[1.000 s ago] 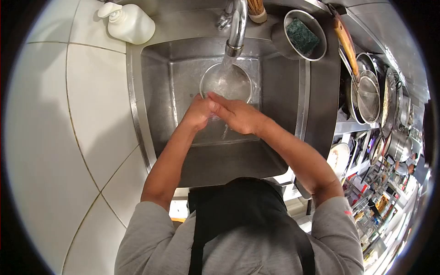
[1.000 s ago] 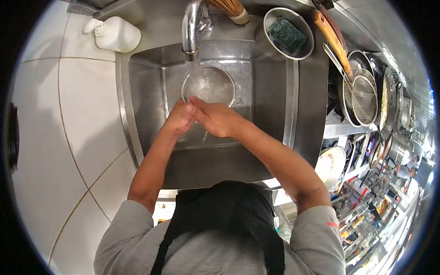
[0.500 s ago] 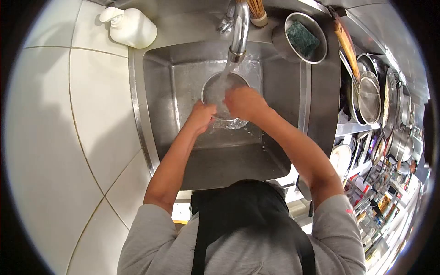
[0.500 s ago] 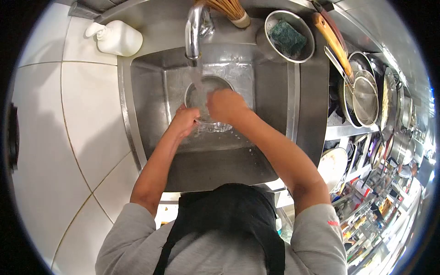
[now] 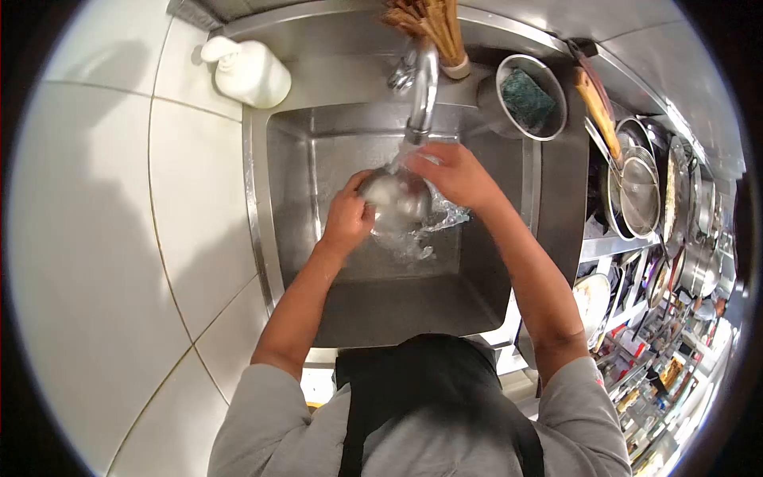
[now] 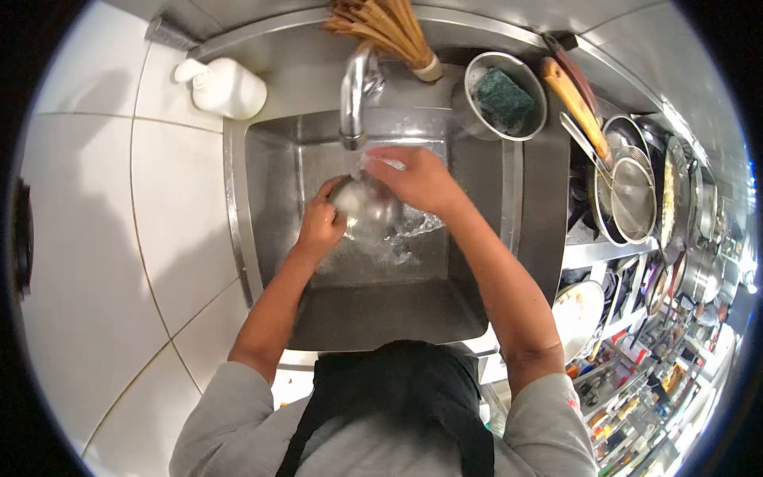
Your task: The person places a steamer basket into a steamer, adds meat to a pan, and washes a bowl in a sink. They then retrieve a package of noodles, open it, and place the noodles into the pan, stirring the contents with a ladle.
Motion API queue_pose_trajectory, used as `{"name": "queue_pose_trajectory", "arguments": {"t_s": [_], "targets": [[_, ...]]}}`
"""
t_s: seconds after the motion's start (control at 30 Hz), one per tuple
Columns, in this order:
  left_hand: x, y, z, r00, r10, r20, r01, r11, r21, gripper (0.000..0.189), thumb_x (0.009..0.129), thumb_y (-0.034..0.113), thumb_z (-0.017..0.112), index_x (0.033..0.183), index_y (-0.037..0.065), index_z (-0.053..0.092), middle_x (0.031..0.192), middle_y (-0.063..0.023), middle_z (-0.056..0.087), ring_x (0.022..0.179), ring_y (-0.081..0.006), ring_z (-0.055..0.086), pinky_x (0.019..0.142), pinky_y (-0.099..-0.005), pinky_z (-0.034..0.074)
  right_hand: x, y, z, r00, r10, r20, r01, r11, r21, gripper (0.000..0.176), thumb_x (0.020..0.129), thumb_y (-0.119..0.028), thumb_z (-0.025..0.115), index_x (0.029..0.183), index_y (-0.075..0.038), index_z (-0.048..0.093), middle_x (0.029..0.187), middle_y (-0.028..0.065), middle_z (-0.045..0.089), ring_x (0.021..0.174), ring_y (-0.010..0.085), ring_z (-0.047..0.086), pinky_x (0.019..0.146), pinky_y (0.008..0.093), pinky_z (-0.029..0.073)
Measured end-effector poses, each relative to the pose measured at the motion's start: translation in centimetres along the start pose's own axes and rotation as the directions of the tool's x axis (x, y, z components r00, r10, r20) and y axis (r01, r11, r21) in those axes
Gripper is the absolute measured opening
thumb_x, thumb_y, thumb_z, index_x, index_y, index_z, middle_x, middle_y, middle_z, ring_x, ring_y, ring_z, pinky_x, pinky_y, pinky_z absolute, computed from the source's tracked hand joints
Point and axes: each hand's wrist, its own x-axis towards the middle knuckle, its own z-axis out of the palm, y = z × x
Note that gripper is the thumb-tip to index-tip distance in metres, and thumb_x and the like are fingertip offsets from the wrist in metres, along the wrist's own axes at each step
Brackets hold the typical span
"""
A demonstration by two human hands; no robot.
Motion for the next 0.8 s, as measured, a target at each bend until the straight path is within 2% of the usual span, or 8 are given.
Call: {"name": "queue_pose_trajectory", "arguments": {"t_s": [0.1,0.33,0.43,0.47,0.5,0.53,0.63,0.8], "targets": [[-0.5,1.4,0.3,0.982,0.131,-0.133,-0.115,0.986,0.125,0.046,0.076,-0.005,0.065,0.121,0.000,0.066,0.138,-0.0139,0.059,0.111,-0.0336,0.066,0.095,-0.0464,0.051,1.5,-3.2,1.4,0.779,-0.405,-0.479,0.265,0.905,-0.333,0.028,0.091,-0.025,0.065,0.116,-0.014,0.073,0.102,0.0177,0.071,0.097,0.0351,0.068,0.081,0.0419,0.056],[-4.6,6.2,-2.2,0.963,-0.084,-0.258,0.035,0.981,-0.190,0.055,0.091,0.014,0.067,0.141,-0.001,0.052,0.135,-0.0167,0.061,0.124,-0.0250,0.059,0.108,-0.0369,0.045,5.9,-1.9,2.1,0.698,-0.630,-0.340,0.254,0.662,-0.705,0.025,0.085,-0.010,0.060,0.108,-0.006,0.067,0.094,0.0159,0.071,0.085,0.0352,0.070,0.075,0.0456,0.058],[-7.2,9.8,-3.4,0.956,-0.031,-0.292,-0.037,0.974,-0.224,0.054,0.100,0.027,0.049,0.145,-0.004,0.047,0.143,-0.0167,0.054,0.130,-0.0284,0.054,0.111,-0.0385,0.043,3.8,2.6,3.3,0.813,-0.481,-0.328,0.139,0.707,-0.693,0.027,0.083,-0.015,0.066,0.108,-0.006,0.072,0.118,0.0133,0.068,0.106,0.0307,0.068,0.089,0.0469,0.053],[-7.9,10.9,-3.9,0.944,0.063,-0.324,-0.052,0.998,0.040,0.056,0.103,0.031,0.042,0.146,-0.005,0.045,0.145,-0.0166,0.052,0.131,-0.0296,0.053,0.112,-0.0393,0.041,2.8,4.3,3.8,0.909,-0.357,-0.215,0.060,0.622,-0.781,0.039,0.085,-0.015,0.065,0.123,-0.006,0.068,0.141,0.0137,0.057,0.119,0.0328,0.062,0.098,0.0478,0.050],[-9.5,8.3,-3.5,0.936,0.035,-0.350,-0.140,0.950,-0.279,0.054,0.099,0.022,0.050,0.145,-0.006,0.047,0.148,-0.0185,0.050,0.134,-0.0314,0.051,0.113,-0.0399,0.040,1.0,5.6,4.7,0.930,-0.260,-0.258,-0.001,0.701,-0.713,0.052,0.083,-0.014,0.069,0.134,-0.004,0.061,0.156,0.0169,0.043,0.124,0.0359,0.059,0.102,0.0490,0.048],[-10.6,9.8,-4.5,0.917,0.161,-0.364,-0.192,0.980,-0.049,0.052,0.097,0.016,0.050,0.144,-0.007,0.047,0.149,-0.0197,0.049,0.135,-0.0331,0.051,0.113,-0.0409,0.040,-3.1,4.9,3.9,0.960,-0.154,-0.233,-0.033,0.766,-0.642,0.067,0.082,-0.011,0.071,0.146,-0.004,0.049,0.161,0.0249,0.030,0.125,0.0374,0.058,0.102,0.0485,0.048],[-13.8,8.6,-6.3,0.815,0.362,-0.452,-0.156,0.889,0.430,0.043,0.096,0.003,0.047,0.136,-0.011,0.054,0.149,-0.0229,0.049,0.135,-0.0375,0.051,0.113,-0.0441,0.040,-10.3,7.2,5.3,0.938,-0.131,-0.321,-0.026,0.897,-0.441,0.083,0.082,-0.013,0.074,0.155,-0.008,0.034,0.156,0.0296,0.032,0.127,0.0401,0.055,0.101,0.0478,0.050],[-16.8,9.7,-10.0,0.820,0.245,-0.517,-0.043,0.928,0.371,0.036,0.099,0.003,0.044,0.127,-0.013,0.059,0.148,-0.0240,0.050,0.131,-0.0383,0.054,0.111,-0.0435,0.043,-22.7,7.3,5.4,0.978,-0.187,-0.093,0.156,0.950,-0.271,0.081,0.084,-0.024,0.074,0.154,-0.009,0.036,0.144,0.0263,0.049,0.124,0.0431,0.057,0.099,0.0472,0.050]]}}
